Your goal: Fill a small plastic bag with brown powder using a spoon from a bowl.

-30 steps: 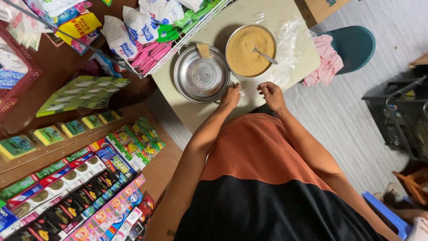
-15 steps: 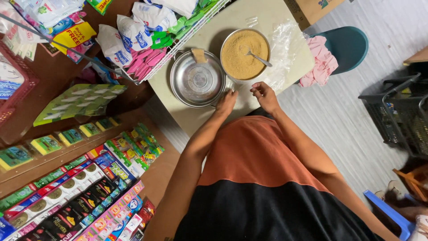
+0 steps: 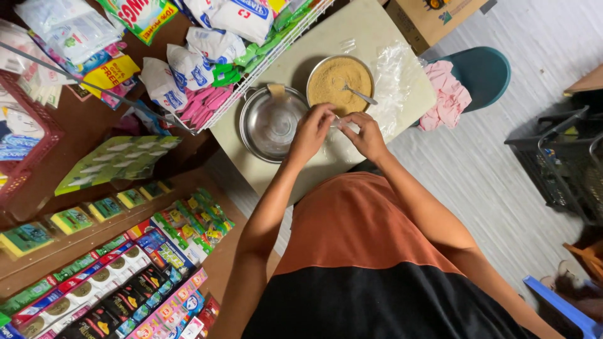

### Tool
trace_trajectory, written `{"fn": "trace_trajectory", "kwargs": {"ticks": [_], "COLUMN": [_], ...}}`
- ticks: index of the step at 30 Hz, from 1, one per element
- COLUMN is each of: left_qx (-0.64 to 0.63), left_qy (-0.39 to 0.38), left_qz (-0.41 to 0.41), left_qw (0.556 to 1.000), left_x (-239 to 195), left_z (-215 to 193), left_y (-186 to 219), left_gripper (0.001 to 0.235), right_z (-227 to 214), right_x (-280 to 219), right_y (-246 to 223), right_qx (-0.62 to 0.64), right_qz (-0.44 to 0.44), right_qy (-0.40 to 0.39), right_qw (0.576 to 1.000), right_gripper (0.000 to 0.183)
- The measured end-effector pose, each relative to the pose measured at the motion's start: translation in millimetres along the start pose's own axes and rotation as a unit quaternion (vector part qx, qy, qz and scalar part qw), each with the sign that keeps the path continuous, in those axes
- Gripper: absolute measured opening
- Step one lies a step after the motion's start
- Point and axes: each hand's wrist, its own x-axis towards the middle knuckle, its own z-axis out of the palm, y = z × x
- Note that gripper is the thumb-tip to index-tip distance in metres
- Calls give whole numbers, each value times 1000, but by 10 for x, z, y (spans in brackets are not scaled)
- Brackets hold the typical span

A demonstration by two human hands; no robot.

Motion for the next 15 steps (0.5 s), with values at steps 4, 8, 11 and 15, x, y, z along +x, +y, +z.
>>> {"fn": "trace_trajectory", "kwargs": {"ticks": [4, 8, 11, 15], "left_qx": [-132, -322, -438, -494], "left_qy": [44, 103, 171, 264], "left_qz": [-39, -78, -115, -148], "left_qw": [990, 938, 875, 815], "left_x": [47, 71, 164, 301], "left_z": [53, 203, 134, -62], "left_y": [127, -247, -164, 129], "left_gripper": [38, 26, 23, 23], "right_z": [-33, -69, -51, 13], "right_x": [65, 89, 18, -128], "right_y": [-47, -126, -114, 37], "right_qx": [102, 187, 219, 262], "right_qz": [35, 66, 96, 162], "right_qy": [40, 25, -23, -104], "right_qw": [993, 980, 971, 946], "right_gripper": [18, 19, 19, 18]}}
